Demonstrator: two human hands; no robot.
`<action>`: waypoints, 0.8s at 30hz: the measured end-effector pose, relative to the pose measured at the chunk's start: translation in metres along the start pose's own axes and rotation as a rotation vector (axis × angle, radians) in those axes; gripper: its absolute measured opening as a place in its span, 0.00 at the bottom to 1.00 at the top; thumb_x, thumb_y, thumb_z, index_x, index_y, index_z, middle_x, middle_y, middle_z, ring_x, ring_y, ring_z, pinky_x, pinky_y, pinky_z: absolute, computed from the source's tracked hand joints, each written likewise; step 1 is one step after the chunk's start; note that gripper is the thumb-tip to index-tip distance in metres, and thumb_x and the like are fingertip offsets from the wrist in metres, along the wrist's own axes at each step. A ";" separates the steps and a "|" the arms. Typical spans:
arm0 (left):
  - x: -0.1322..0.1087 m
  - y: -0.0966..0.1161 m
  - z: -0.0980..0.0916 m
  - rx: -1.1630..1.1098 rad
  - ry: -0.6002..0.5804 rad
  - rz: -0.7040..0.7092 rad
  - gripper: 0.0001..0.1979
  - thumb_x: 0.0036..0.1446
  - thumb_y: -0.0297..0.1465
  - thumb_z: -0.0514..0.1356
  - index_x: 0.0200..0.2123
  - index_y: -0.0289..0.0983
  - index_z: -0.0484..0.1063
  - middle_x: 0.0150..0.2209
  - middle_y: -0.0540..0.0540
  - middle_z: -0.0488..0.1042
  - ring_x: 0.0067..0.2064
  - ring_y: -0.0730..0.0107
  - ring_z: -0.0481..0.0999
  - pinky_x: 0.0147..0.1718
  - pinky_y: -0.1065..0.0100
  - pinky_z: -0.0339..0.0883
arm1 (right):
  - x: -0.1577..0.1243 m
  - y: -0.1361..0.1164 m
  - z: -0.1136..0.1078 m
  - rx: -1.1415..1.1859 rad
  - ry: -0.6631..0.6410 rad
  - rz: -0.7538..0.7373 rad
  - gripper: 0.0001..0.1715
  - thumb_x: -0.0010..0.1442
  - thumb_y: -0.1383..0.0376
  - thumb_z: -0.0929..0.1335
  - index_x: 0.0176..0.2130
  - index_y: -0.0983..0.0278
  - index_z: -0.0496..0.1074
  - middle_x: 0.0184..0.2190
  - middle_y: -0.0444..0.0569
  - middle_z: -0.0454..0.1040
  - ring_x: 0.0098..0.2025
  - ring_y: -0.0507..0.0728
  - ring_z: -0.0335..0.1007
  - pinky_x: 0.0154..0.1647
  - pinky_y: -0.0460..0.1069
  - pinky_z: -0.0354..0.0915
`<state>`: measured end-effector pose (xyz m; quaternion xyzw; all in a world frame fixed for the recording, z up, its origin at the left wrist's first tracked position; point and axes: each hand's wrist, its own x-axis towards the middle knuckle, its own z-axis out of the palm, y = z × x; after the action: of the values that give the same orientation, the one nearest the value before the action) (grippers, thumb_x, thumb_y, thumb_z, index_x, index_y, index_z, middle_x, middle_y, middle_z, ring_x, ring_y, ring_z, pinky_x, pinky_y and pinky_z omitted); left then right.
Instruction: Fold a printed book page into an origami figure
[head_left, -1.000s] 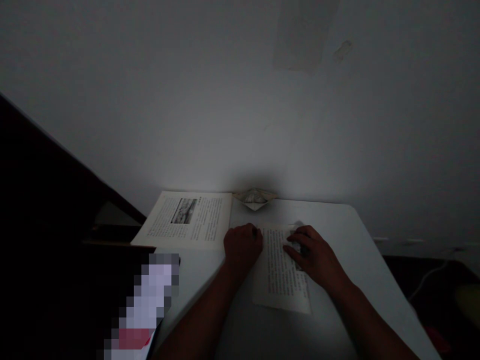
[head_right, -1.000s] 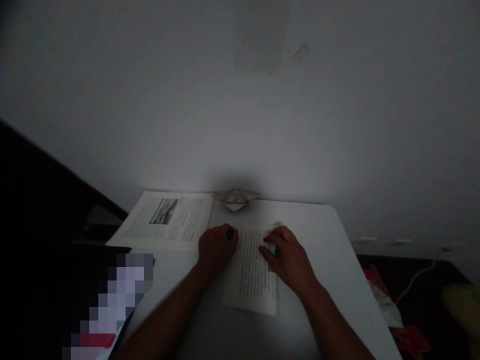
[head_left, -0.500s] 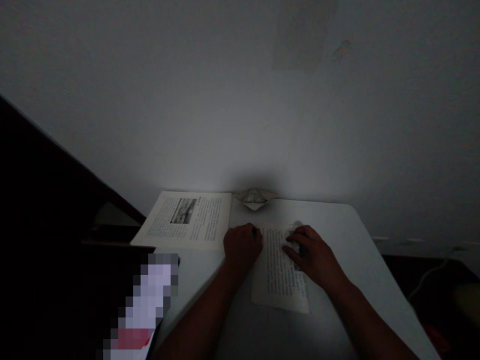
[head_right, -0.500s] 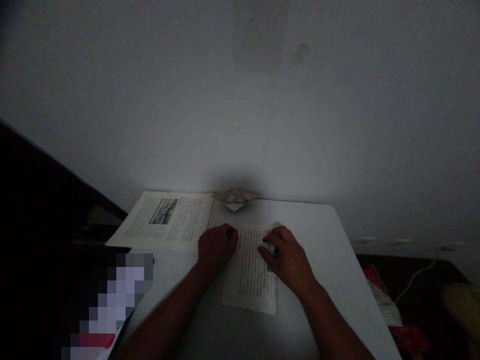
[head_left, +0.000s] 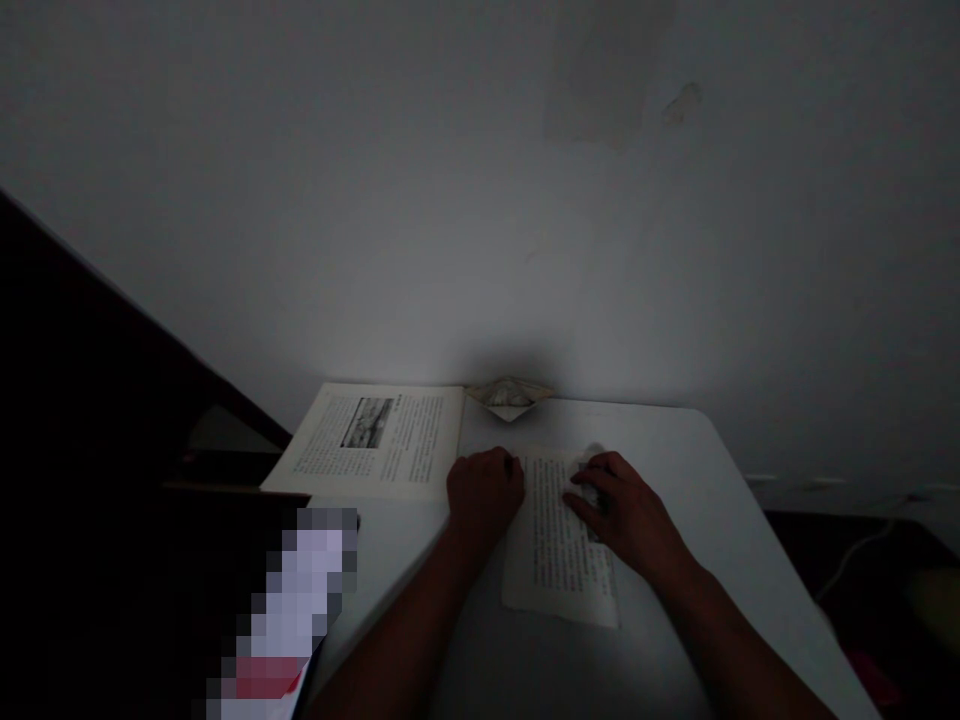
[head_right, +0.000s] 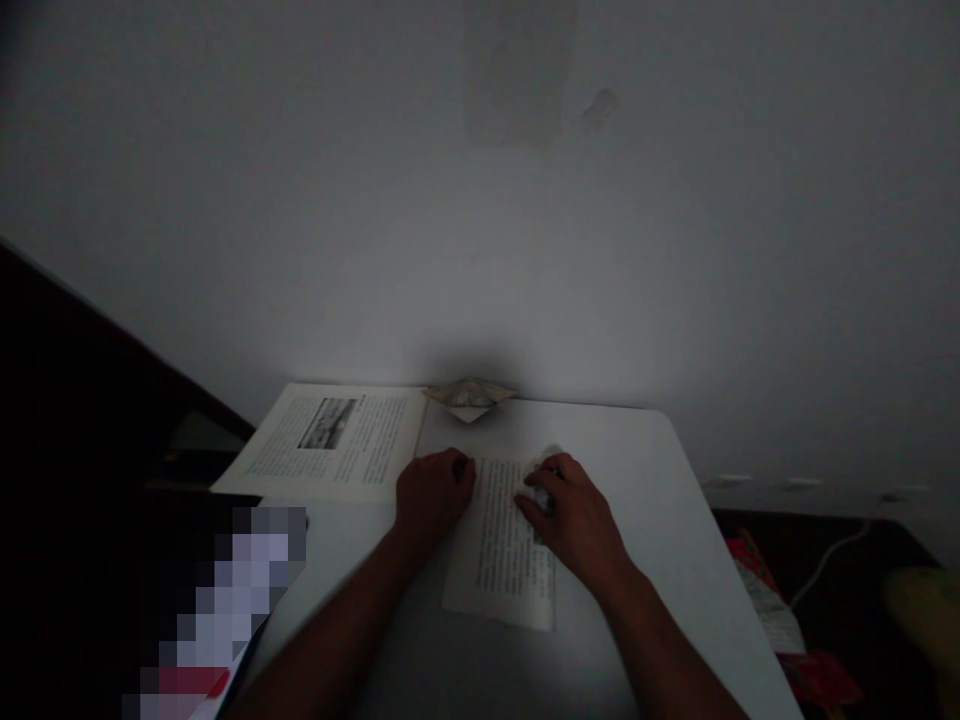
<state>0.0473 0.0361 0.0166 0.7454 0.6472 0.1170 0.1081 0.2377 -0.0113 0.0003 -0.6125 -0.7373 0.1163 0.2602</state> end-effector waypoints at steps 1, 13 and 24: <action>0.000 0.000 0.000 0.002 0.001 0.002 0.15 0.60 0.37 0.50 0.34 0.37 0.74 0.33 0.44 0.78 0.36 0.65 0.75 0.39 0.65 0.61 | 0.000 0.000 0.000 0.000 0.003 0.000 0.13 0.57 0.56 0.67 0.39 0.60 0.73 0.41 0.50 0.67 0.41 0.57 0.69 0.41 0.52 0.68; 0.000 -0.002 0.003 -0.004 0.013 0.006 0.14 0.59 0.36 0.51 0.33 0.37 0.74 0.33 0.44 0.78 0.35 0.65 0.75 0.39 0.65 0.61 | 0.000 0.001 0.001 0.007 -0.017 0.014 0.14 0.57 0.56 0.67 0.40 0.61 0.73 0.41 0.50 0.67 0.40 0.57 0.69 0.40 0.52 0.68; 0.000 -0.001 0.001 -0.001 0.001 0.006 0.14 0.60 0.36 0.50 0.34 0.37 0.74 0.33 0.44 0.78 0.36 0.65 0.76 0.40 0.65 0.61 | 0.000 0.002 0.002 -0.001 -0.003 0.007 0.14 0.57 0.55 0.67 0.40 0.60 0.73 0.41 0.50 0.67 0.40 0.57 0.69 0.40 0.52 0.68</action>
<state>0.0466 0.0363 0.0157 0.7474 0.6449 0.1180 0.1076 0.2387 -0.0108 -0.0020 -0.6151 -0.7356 0.1178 0.2583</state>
